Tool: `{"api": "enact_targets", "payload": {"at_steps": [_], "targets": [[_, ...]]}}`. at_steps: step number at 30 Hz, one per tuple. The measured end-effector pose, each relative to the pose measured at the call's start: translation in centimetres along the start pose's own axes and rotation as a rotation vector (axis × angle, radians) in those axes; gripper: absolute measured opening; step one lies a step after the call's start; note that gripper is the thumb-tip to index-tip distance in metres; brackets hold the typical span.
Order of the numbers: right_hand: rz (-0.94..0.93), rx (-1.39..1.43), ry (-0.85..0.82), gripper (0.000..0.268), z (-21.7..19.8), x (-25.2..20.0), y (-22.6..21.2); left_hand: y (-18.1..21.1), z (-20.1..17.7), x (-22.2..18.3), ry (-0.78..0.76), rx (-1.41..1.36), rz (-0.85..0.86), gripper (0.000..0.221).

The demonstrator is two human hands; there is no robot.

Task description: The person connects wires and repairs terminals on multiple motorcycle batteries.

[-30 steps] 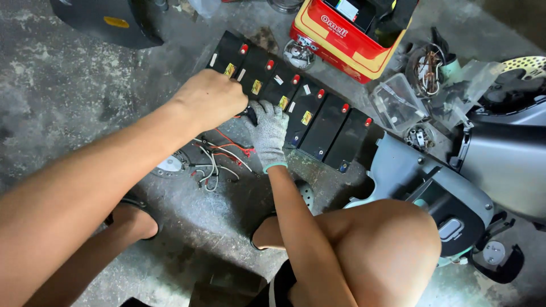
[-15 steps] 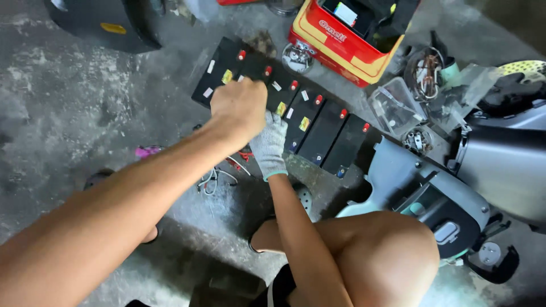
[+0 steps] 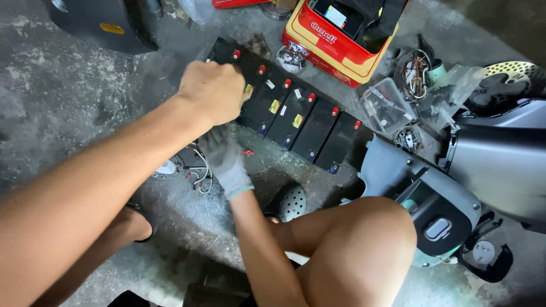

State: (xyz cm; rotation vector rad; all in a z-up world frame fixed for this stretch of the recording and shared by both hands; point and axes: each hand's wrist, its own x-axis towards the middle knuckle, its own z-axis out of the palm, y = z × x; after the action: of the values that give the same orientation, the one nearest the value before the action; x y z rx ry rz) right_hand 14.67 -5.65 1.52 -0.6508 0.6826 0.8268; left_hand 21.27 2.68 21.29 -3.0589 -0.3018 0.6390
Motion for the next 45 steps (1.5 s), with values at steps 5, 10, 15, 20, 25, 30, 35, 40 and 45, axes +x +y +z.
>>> {"api": "enact_targets", "payload": {"at_steps": [5,10,15,20,25,30,35,40,45], "targets": [[0.114,0.611,-0.464,0.033,-3.3,12.8,3.0,0.3,-1.5,-1.2,0.021,-0.123,-0.329,0.068],[0.129,0.633,-0.421,0.032,-1.7,12.3,2.3,-0.4,-1.2,-2.7,-0.083,-0.06,-0.327,0.082],[0.224,0.591,-0.216,0.051,1.8,9.7,2.1,-3.4,2.7,-3.2,0.114,-0.026,0.188,0.046],[0.285,0.912,-0.748,0.045,-4.6,18.4,6.2,-2.3,0.5,-3.7,0.095,0.056,0.027,0.044],[0.227,0.837,-0.529,0.039,-2.8,14.8,3.7,-1.1,-0.6,-4.7,0.077,0.068,-0.071,0.062],[0.381,0.726,-0.624,0.055,-4.0,16.8,4.5,-3.3,3.9,-3.1,0.362,0.05,0.322,0.043],[0.234,0.562,-0.693,0.048,-5.8,19.2,5.4,0.1,-1.4,-4.4,0.031,0.011,-0.063,0.044],[0.214,0.576,-1.141,0.049,-5.4,20.1,5.1,-2.1,4.2,-3.0,0.619,0.021,0.317,0.066],[0.141,0.609,-1.017,0.057,-6.2,19.0,5.8,-0.7,0.0,-4.1,0.044,-0.06,0.041,0.053]]}}
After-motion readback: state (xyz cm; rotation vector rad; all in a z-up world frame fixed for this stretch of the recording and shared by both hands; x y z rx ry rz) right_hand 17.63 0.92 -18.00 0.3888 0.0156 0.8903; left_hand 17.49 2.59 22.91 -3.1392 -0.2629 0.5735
